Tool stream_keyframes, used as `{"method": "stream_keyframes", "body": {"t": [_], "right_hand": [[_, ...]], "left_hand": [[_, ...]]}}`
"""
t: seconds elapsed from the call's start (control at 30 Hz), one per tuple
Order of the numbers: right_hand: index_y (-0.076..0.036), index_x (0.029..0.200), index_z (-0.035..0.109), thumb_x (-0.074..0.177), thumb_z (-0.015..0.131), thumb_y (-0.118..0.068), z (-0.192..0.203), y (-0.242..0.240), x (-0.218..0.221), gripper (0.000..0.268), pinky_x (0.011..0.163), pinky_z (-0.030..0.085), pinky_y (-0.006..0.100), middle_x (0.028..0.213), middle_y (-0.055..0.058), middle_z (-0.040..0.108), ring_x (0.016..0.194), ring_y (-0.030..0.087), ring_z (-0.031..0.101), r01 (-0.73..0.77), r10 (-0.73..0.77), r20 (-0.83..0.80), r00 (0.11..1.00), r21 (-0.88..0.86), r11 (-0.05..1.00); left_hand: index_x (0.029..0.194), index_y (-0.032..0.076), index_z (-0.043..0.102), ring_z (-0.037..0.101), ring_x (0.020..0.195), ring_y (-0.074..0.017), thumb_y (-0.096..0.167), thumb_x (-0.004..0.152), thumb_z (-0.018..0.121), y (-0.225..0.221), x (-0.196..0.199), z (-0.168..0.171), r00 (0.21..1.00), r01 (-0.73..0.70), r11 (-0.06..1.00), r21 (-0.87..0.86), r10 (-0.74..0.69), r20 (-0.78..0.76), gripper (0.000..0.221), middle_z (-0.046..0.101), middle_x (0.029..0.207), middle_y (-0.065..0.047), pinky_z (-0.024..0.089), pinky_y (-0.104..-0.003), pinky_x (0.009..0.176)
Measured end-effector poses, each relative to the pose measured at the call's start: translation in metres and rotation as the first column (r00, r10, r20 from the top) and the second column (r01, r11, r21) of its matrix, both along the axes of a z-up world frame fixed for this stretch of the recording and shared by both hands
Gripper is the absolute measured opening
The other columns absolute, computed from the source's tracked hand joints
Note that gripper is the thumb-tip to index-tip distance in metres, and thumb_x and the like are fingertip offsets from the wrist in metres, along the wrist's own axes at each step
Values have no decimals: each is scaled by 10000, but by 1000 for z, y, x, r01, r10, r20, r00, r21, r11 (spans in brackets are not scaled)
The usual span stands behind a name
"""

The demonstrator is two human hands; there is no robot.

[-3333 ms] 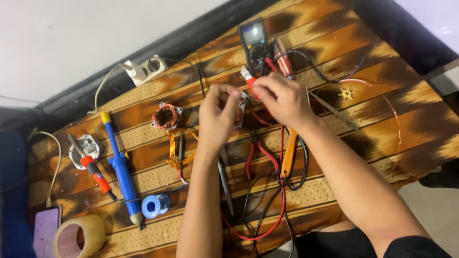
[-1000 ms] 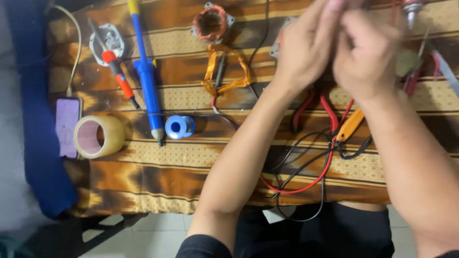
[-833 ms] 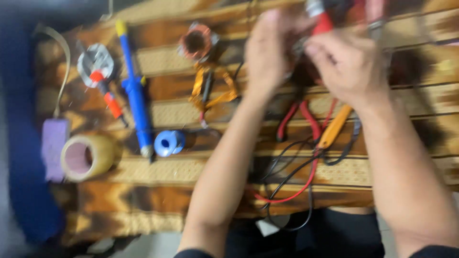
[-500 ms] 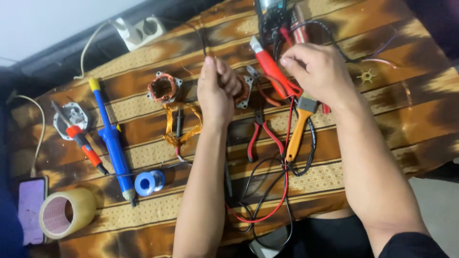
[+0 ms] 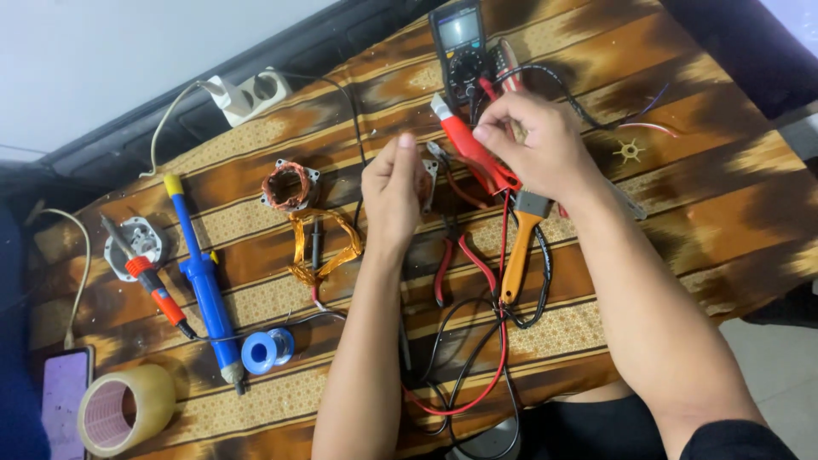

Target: Repairing and testing motor stators using a multimeter and hand tools on a workbench

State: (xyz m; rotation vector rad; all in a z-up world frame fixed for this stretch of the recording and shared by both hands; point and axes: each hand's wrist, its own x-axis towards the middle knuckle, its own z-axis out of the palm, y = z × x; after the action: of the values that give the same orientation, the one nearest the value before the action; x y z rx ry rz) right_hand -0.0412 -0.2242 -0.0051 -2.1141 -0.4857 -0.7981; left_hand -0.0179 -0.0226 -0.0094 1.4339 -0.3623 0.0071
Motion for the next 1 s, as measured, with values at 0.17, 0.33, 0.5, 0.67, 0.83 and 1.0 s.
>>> {"method": "stream_keyframes", "body": {"t": [0.17,0.33,0.5,0.67,0.83,1.0], "right_hand": [[-67,1021,695,1021,670,-89,-9,28,3,33,702,526,407,733,124,675,725,278,684,13,5,-94,996,194,981],[-125,1036,737,1027,698,-135,-3,45,-4,41,648,549,353,757,60,710,714,259,710,80,-81,6,997,90,993],[-145,1012,763,980,730,-95,-17,49,2,69,654,578,351,810,51,745,747,260,741,122,-125,100,987,36,992],[-80,927,743,1047,647,-170,4,48,-2,178,549,503,320,721,81,677,590,211,634,-36,34,65,997,22,999],[-68,881,734,949,734,-55,15,21,-5,69,522,411,334,582,34,462,518,203,491,-91,89,26,996,73,993],[-39,870,748,946,654,23,16,14,-4,135,526,378,293,551,8,450,512,144,410,-139,143,-118,983,40,989]], "left_hand": [[863,60,715,461,440,-71,237,1080,531,-2,2,-1,1000,-23,998,-65,24,12,335,440,480,-3,382,-219,417],[1275,119,693,688,1118,-258,260,1096,519,-2,-5,9,988,35,976,217,-67,142,287,741,1161,-149,540,-450,971],[1189,73,740,657,1247,-332,266,1115,491,-5,-9,15,985,26,978,208,-60,160,323,698,1332,-133,502,-505,1068],[923,112,799,441,530,-48,252,1065,575,-10,1,7,954,-300,954,15,299,17,300,663,634,-15,410,-219,477],[891,54,681,427,463,-65,266,1099,504,-5,10,-10,934,-350,894,-278,311,-178,345,434,551,18,328,-185,463],[861,144,532,734,1049,-213,288,1132,378,-3,13,-11,987,-155,825,-544,100,-129,344,726,960,-71,570,-381,1006]]}}
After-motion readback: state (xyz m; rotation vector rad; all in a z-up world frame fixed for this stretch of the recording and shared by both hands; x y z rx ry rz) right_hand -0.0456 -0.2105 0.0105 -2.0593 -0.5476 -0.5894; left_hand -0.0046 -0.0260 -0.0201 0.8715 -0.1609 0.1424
